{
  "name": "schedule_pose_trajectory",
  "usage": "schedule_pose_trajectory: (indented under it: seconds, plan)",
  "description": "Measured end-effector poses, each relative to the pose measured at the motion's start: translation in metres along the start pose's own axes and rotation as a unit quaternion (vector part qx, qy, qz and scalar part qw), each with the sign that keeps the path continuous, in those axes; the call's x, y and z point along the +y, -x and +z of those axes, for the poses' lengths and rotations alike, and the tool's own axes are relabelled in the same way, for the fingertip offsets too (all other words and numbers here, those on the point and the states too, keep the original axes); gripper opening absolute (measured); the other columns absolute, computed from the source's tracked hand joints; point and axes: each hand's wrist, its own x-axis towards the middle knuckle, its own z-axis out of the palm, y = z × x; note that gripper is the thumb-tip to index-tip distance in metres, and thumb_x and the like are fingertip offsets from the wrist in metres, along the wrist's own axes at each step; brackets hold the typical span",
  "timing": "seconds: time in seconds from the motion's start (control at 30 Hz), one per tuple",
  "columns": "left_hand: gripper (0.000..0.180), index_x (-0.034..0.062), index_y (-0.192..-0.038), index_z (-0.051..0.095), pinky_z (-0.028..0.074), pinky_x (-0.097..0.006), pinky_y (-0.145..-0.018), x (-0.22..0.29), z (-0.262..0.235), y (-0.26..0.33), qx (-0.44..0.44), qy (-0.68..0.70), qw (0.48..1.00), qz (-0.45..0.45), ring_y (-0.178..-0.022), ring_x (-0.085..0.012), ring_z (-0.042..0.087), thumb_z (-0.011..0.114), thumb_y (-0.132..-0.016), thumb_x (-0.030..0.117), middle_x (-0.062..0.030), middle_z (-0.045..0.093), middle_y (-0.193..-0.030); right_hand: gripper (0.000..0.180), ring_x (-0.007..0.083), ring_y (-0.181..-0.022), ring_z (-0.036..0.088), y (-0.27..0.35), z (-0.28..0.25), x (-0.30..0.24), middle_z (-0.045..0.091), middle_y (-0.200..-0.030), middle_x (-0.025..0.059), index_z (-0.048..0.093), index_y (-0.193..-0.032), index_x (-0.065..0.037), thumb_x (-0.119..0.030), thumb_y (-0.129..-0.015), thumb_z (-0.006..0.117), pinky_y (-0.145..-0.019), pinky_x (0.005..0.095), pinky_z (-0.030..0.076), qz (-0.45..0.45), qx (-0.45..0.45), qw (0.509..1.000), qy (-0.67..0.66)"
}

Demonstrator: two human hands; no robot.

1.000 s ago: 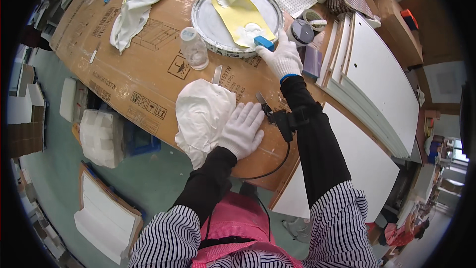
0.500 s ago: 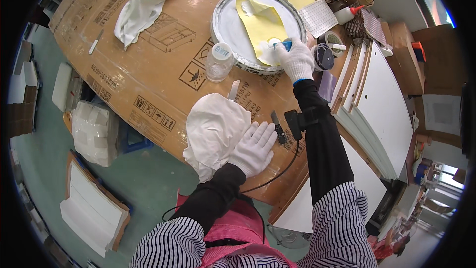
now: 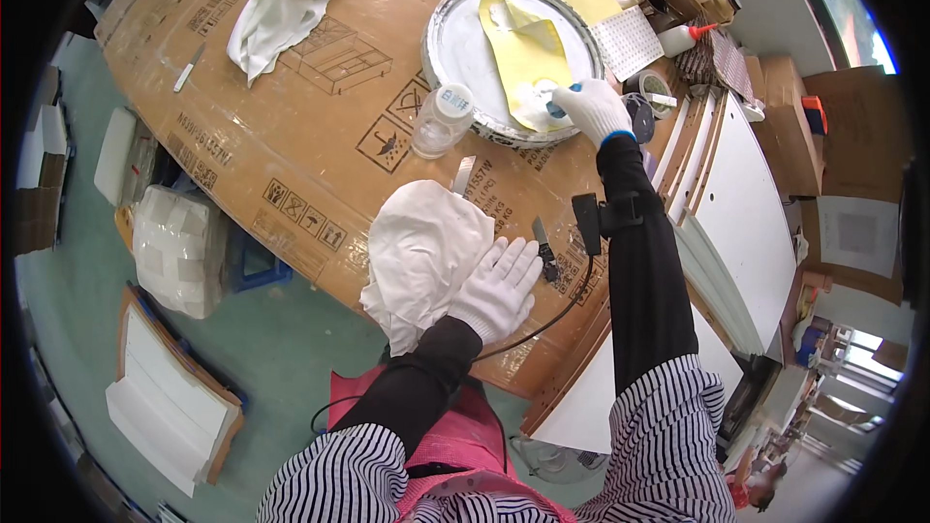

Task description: The recorder uses a blue sponge and a white cloth to clean or finish the surfaces and edges of white furniture panels at a workshop table.

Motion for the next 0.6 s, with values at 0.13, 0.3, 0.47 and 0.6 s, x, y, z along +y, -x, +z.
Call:
schedule_pose_trajectory:
  seconds: [0.13, 0.3, 0.47, 0.6]
  plan:
    - [0.054, -0.0018, -0.134, 0.062, 0.033, -0.056, -0.122, 0.001, 0.007, -0.001, 0.003, -0.005, 1.0, 0.009, -0.141, -0.039, 0.051, 0.067, -0.089, 0.027, -0.0222, 0.054, -0.151, 0.024, 0.0187, -0.046, 0.051, 0.03, 0.004, 0.043, 0.059, -0.063, 0.0044, 0.07, -0.089, -0.003, -0.025, -0.092, 0.064, -0.042, 0.0306, 0.036, 0.165, -0.09, 0.79, -0.584]
    - [0.057, -0.0006, -0.137, 0.061, 0.029, -0.055, -0.125, -0.004, -0.001, 0.002, -0.014, -0.039, 0.999, 0.002, -0.144, -0.0379, 0.047, 0.067, -0.089, 0.029, -0.021, 0.052, -0.153, 0.039, 0.012, -0.045, 0.041, 0.114, -0.003, 0.027, 0.053, -0.067, 0.0017, 0.066, -0.1, 0.003, -0.035, -0.095, 0.055, -0.039, 0.0265, 0.031, 0.076, -0.281, 0.359, -0.887]
    - [0.058, 0.0002, -0.139, 0.06, 0.026, -0.052, -0.127, 0.004, 0.001, 0.001, -0.029, -0.042, 0.999, 0.014, -0.146, -0.0354, 0.045, 0.067, -0.089, 0.03, -0.0195, 0.053, -0.153, 0.048, 0.0112, -0.043, 0.041, 0.203, -0.007, 0.037, 0.052, -0.071, 0.0022, 0.062, -0.116, 0.009, -0.035, -0.098, 0.055, -0.039, 0.0277, 0.036, 0.038, -0.289, 0.179, -0.94]
    - [0.058, 0.0027, -0.14, 0.059, 0.025, -0.053, -0.126, 0.005, 0.009, 0.003, -0.033, -0.074, 0.997, 0.02, -0.146, -0.0367, 0.045, 0.067, -0.09, 0.03, -0.0187, 0.053, -0.153, 0.05, 0.0108, -0.044, 0.043, 0.291, -0.004, 0.057, 0.058, -0.076, 0.0035, 0.06, -0.126, 0.006, -0.036, -0.099, 0.056, -0.042, 0.0279, 0.038, 0.048, -0.216, 0.174, -0.96]
